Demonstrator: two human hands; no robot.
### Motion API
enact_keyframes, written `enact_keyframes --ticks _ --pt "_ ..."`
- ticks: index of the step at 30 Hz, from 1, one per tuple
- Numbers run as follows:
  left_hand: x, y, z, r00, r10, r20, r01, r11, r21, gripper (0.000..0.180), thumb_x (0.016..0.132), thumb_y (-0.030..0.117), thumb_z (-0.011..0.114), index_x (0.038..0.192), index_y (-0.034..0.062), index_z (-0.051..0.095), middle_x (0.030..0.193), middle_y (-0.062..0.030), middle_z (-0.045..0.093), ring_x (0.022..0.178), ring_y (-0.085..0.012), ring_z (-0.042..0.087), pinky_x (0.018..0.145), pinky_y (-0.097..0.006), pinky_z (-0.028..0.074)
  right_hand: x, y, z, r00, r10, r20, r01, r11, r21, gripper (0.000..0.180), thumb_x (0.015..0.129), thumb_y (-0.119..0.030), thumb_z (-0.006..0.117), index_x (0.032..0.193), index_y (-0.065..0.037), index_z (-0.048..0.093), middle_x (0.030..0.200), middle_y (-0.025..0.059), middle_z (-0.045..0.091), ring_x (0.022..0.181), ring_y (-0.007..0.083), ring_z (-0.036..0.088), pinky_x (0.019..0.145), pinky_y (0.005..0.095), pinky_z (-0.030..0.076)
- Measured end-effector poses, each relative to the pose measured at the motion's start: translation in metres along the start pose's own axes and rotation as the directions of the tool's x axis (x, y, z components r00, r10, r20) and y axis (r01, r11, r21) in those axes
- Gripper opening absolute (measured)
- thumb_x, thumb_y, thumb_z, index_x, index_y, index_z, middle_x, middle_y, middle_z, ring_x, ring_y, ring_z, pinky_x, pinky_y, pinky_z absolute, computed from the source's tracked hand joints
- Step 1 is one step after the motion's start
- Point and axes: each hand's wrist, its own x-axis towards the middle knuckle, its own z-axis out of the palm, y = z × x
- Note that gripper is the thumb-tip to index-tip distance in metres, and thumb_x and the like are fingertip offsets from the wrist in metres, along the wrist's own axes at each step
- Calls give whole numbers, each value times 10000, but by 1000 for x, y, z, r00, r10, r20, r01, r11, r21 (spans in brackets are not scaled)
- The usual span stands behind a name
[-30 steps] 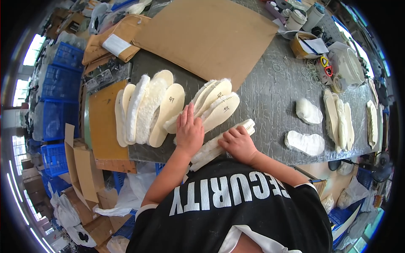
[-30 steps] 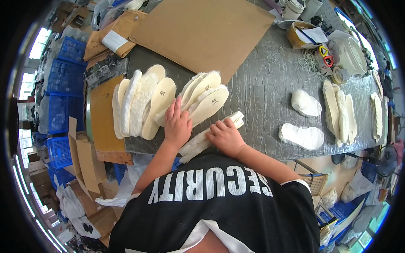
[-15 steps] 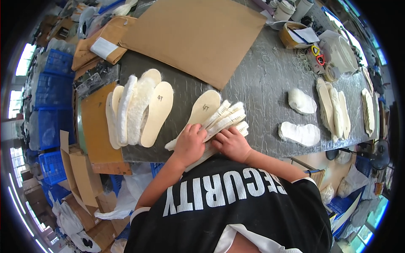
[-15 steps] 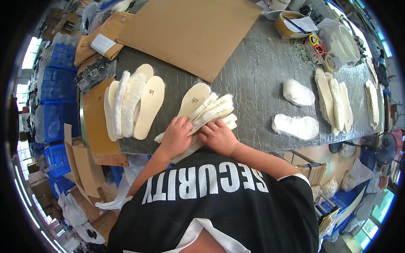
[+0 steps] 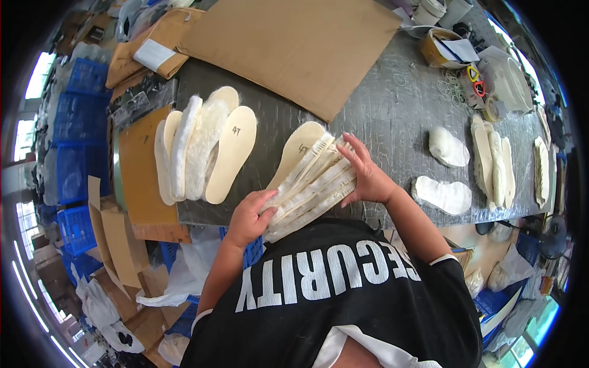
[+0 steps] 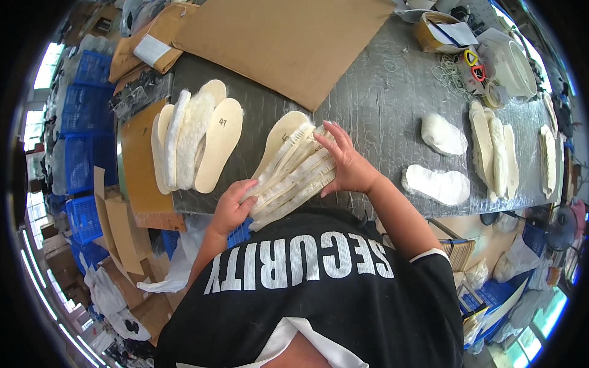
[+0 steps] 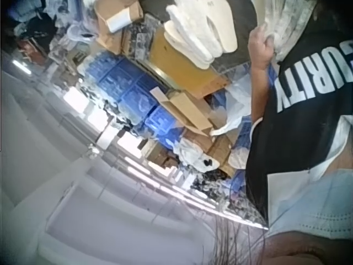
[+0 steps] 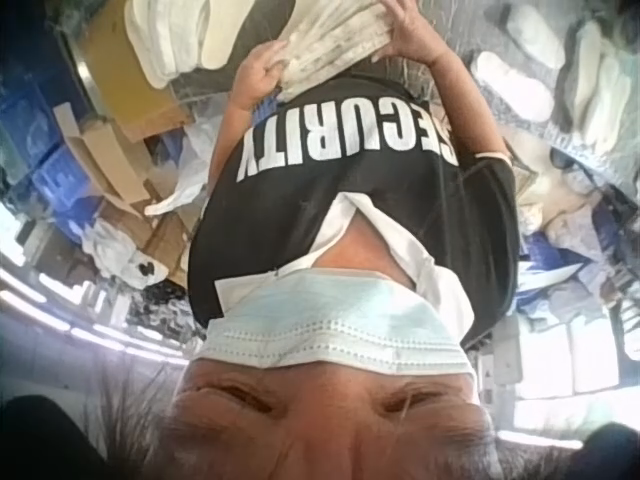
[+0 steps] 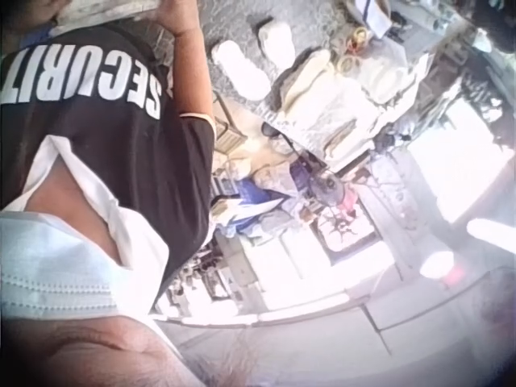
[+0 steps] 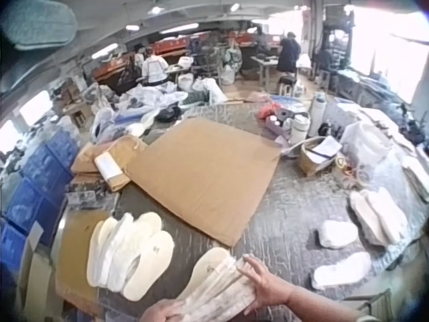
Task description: Assembling shoe insoles by lining the bases with fuzzy material.
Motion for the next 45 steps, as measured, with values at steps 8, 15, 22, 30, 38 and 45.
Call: enact_keyframes --ticks 8,15,22,30,38,45 --pt "7 20 16 998 51 29 -55 987 154 195 827 111 623 982 -8 627 1017 -139 607 917 -328 589 795 -381 477 4 -28 -12 984 31 175 -5 990 -143 1246 356 -296 938 1440 -283 325 1510 240 107 1328 489 232 1045 521 388" --pt "20 33 24 999 53 -9 -48 954 296 188 825 100 595 993 25 636 982 -108 608 902 -303 582 771 -395 475 3 -19 -9 984 56 171 -39 994 -99 1227 361 -243 936 1434 -277 341 1517 232 114 1287 499 286 1023 510 413" --pt "25 22 14 958 64 280 -137 958 251 209 835 96 581 1017 -1 616 1008 -133 625 926 -334 569 806 -405 475 21 -47 -20 968 -55 244 164 876 -454 1061 464 -337 878 1401 -291 383 1470 165 284 1276 372 374 1121 519 248" --pt "79 -7 26 942 -323 -89 335 901 276 331 786 200 689 975 -54 593 955 -225 645 913 -376 619 812 -419 484 31 -34 -7 923 -144 358 292 867 -404 686 536 -199 821 1126 -118 483 1113 57 553 1141 266 506 1075 477 316" --pt "90 1 -10 832 -543 -112 545 763 348 358 783 197 712 1024 -29 575 1007 -240 633 968 -399 599 798 -446 481 11 -36 -3 938 -98 333 222 907 -357 509 593 -141 765 1016 -104 485 934 46 582 941 260 582 830 390 437" --pt "53 69 19 978 169 121 -204 896 395 728 724 391 752 1251 -28 475 1238 -179 516 1175 -339 478 995 -481 365 8 -36 -3 953 7 304 123 904 -408 502 592 -134 755 1020 -97 496 942 52 588 943 257 584 808 391 446"
